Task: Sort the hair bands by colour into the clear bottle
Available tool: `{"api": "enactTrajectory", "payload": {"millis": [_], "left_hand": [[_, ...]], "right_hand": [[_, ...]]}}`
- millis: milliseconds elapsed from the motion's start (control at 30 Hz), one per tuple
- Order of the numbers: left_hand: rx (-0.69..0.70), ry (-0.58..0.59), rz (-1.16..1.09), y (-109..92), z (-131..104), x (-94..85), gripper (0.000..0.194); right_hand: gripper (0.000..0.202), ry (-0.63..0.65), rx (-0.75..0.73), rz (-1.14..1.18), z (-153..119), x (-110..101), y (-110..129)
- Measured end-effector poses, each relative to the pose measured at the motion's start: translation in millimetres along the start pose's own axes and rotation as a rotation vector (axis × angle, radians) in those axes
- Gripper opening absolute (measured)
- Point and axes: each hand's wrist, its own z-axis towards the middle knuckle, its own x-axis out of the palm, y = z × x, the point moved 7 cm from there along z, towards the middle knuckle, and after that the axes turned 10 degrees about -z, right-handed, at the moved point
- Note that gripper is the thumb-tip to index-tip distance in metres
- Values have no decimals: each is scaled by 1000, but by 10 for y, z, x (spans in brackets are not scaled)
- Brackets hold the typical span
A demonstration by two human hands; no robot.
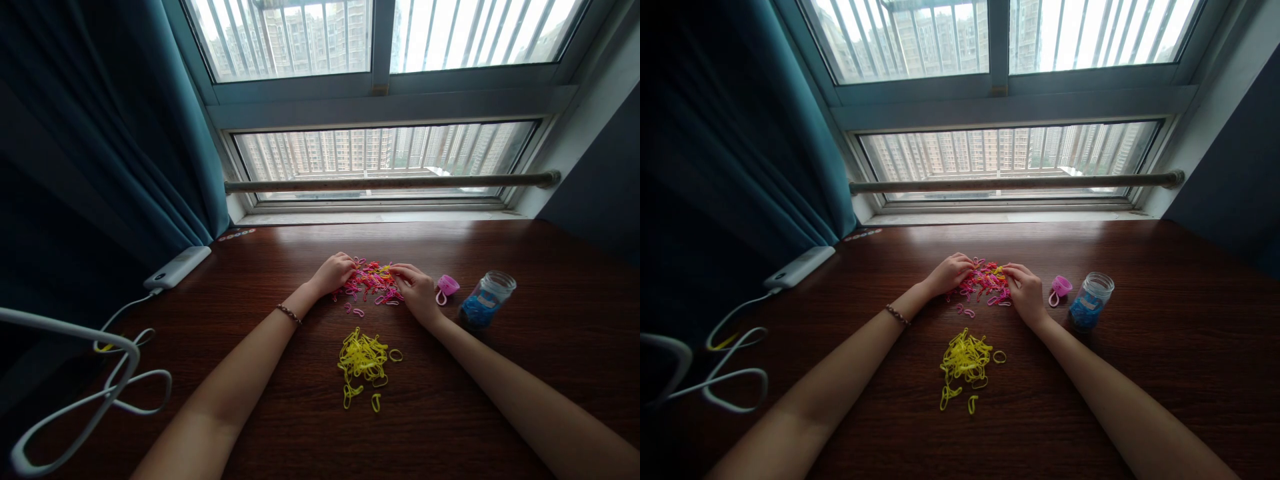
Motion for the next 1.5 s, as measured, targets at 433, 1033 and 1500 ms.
{"api": "enactTrajectory", "payload": {"millis": [433,1033,1500], "left_hand": [[-188,-91,-149,141,-35,-41,9],[-255,-214,-395,270,-42,-112,16],[-302,-227,-420,317,-59,-129,16]], "right_hand": [[20,36,139,11,-34,38,-134],[20,77,197,-36,-37,60,-224],[29,63,211,-20,-35,38,-197]]}}
